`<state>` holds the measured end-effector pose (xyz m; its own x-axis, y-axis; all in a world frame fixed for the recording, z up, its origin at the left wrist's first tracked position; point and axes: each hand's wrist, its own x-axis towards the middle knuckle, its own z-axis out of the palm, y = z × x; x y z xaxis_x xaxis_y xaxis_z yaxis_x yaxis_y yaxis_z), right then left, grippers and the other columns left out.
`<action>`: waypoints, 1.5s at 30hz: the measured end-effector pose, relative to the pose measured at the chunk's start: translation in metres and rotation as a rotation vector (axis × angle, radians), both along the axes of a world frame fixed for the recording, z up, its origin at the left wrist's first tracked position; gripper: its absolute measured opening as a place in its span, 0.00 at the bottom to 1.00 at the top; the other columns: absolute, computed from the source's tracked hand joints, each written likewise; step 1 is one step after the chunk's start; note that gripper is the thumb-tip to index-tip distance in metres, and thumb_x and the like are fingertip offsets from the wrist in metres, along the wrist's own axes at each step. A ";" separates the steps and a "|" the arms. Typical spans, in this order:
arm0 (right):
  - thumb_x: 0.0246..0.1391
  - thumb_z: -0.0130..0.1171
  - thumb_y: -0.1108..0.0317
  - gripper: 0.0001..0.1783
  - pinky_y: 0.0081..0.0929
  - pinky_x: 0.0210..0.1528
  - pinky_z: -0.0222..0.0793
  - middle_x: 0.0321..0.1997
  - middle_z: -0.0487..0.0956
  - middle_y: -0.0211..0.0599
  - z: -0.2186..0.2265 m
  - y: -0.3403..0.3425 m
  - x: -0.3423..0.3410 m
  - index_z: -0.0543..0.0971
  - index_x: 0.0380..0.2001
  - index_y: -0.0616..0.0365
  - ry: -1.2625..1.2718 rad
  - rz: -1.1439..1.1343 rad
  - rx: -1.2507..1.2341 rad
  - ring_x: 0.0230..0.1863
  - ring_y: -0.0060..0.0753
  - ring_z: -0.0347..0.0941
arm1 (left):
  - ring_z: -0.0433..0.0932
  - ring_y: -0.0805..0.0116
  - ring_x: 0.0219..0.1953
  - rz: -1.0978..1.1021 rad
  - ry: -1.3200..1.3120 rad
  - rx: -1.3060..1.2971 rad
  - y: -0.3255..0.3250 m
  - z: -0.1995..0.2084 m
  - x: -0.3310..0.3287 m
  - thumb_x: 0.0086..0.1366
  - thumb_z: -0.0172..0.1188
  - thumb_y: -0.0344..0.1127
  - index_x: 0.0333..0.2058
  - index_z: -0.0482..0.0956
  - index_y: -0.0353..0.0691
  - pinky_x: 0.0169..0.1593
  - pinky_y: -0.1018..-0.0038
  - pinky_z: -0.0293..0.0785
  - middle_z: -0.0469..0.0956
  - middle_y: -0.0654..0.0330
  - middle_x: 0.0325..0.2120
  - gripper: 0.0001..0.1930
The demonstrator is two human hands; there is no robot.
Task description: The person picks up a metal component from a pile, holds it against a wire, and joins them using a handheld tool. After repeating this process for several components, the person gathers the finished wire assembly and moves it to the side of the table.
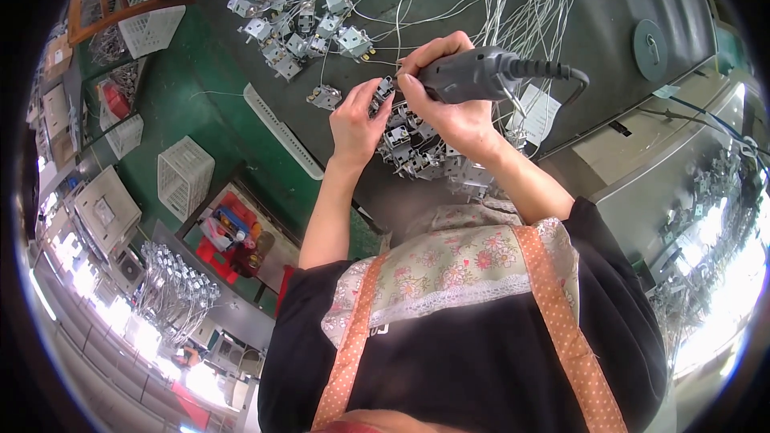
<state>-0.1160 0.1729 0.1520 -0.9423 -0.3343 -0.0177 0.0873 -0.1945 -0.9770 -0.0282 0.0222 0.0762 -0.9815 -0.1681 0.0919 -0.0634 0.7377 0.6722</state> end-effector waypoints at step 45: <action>0.48 0.66 0.75 0.09 0.18 0.33 0.65 0.28 0.76 0.27 -0.027 -0.020 -0.021 0.74 0.30 0.59 -0.121 -0.108 0.174 0.29 0.17 0.69 | 0.76 0.58 0.38 -0.362 0.041 -0.547 -0.088 0.019 -0.081 0.53 0.56 0.21 0.54 0.73 0.48 0.42 0.65 0.75 0.72 0.57 0.36 0.28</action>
<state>-0.1370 0.1528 0.1252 -0.9599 -0.2141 -0.1812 0.1938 -0.0391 -0.9803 -0.1094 -0.0653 0.0949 -0.9610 0.2540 0.1093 0.2710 0.9435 0.1909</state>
